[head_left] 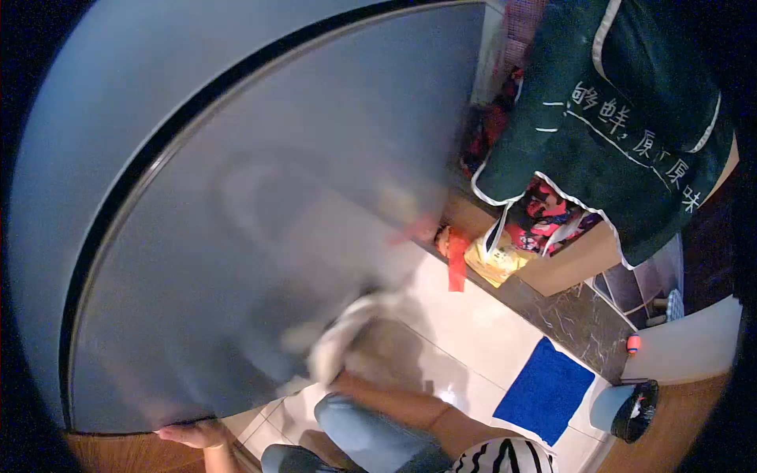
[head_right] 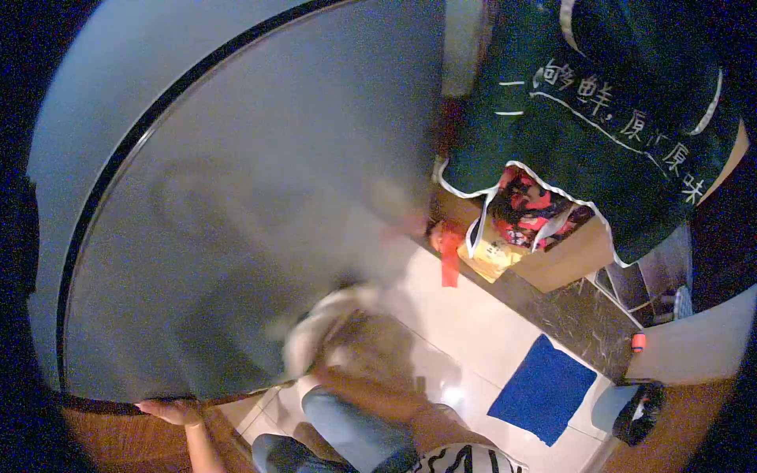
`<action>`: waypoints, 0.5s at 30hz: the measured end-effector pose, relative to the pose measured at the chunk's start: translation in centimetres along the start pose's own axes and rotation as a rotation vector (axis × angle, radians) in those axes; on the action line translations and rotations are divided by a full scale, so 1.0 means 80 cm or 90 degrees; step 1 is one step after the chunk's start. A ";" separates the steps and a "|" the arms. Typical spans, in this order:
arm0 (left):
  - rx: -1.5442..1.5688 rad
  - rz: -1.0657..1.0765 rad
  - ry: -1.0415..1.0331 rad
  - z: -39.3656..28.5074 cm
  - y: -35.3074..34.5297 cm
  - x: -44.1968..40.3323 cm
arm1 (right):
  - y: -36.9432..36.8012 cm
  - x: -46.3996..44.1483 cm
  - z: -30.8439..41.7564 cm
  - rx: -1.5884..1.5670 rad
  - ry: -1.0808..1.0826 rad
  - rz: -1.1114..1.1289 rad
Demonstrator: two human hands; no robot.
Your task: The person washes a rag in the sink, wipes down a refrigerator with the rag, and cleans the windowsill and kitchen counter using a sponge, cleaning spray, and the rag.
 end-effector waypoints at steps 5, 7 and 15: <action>0.024 -0.065 0.023 0.004 0.008 -0.007 | -0.006 0.003 -0.003 0.000 0.084 0.092; -0.077 -0.039 -0.028 0.008 0.021 -0.004 | 0.031 -0.047 -0.068 0.009 0.011 0.003; 0.267 -0.085 0.269 0.041 0.023 0.004 | 0.051 -0.038 -0.160 -0.002 -0.235 -0.163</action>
Point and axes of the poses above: each hand's wrist, its own x-axis away from the middle knuckle, its own y-axis out of the back of the hand, z = x × y, the point moved 7 cm from there along -x, towards the middle knuckle, and after that the axes turned 2 degrees about z, right-handed, at the moved point
